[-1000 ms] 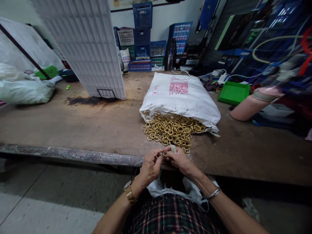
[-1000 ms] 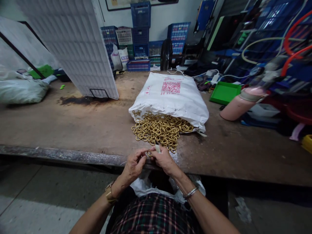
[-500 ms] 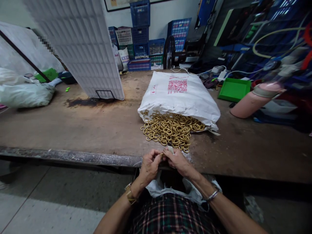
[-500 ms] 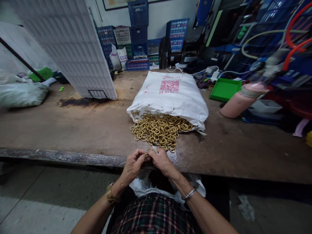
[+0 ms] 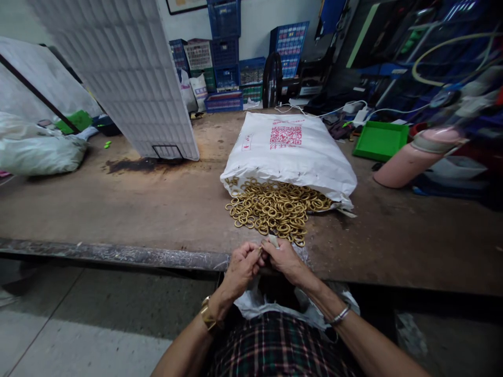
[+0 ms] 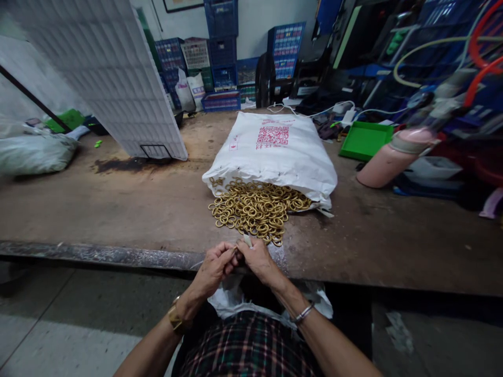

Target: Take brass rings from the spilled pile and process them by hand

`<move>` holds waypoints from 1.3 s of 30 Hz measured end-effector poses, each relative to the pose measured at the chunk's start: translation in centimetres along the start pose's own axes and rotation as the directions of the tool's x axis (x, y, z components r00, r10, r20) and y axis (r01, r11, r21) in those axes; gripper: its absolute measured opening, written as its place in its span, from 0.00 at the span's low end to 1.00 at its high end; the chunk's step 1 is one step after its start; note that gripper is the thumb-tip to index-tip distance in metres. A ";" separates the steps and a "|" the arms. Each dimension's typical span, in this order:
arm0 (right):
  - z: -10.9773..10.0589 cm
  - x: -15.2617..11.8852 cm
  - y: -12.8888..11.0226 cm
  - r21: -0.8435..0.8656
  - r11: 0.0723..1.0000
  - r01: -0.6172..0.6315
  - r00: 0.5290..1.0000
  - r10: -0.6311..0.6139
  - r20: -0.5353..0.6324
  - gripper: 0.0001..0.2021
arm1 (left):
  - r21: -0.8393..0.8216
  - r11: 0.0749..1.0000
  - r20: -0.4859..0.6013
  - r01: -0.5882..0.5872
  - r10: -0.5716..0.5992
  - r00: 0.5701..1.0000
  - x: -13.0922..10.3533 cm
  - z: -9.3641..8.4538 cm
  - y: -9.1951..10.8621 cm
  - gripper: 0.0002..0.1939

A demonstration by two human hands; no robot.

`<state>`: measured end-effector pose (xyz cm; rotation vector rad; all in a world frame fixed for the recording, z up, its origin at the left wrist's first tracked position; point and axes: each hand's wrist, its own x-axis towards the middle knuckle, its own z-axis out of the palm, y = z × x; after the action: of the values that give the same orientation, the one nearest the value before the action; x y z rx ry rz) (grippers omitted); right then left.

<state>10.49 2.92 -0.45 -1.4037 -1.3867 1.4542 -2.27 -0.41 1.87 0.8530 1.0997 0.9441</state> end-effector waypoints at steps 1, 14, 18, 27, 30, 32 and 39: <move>0.0 0.0 -0.1 0.010 1.000 -0.002 1.000 0.002 0.002 0.12 | -0.011 1.000 0.001 0.008 -0.008 1.000 0.0 0.0 0.0 0.18; -0.1 -0.2 -0.9 -0.147 0.988 0.038 0.998 -0.044 -0.040 0.12 | -0.152 0.988 0.005 0.010 -0.010 1.000 0.1 -0.6 -0.7 0.18; -0.4 -0.8 -1.3 -0.557 0.800 0.223 0.968 -0.248 0.031 0.09 | -0.177 0.984 -0.029 -0.009 0.004 1.000 0.1 -0.6 -0.8 0.19; -0.2 -1.3 -1.2 -0.820 0.527 0.225 0.973 -0.163 0.162 0.13 | -0.121 0.989 -0.023 -0.080 0.078 0.997 0.2 -0.8 -1.4 0.17; -0.2 -1.3 -1.2 -0.833 0.503 0.230 0.973 -0.143 0.182 0.13 | -0.087 0.992 -0.026 -0.092 0.090 0.996 0.1 -0.7 -1.5 0.18; -0.3 -1.3 -1.2 -0.836 0.490 0.248 0.969 -0.134 0.208 0.12 | -0.038 0.994 -0.036 -0.106 0.104 0.994 0.0 -0.7 -1.5 0.19; -0.5 -0.5 -2.5 -0.914 0.383 0.134 0.991 -0.060 0.120 0.13 | -0.061 0.996 0.010 -0.072 0.072 0.997 -1.3 -0.6 -1.0 0.19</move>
<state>10.58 3.03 2.14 -1.8398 -2.4951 0.5291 -2.90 -1.89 1.23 0.8520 1.0303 1.0263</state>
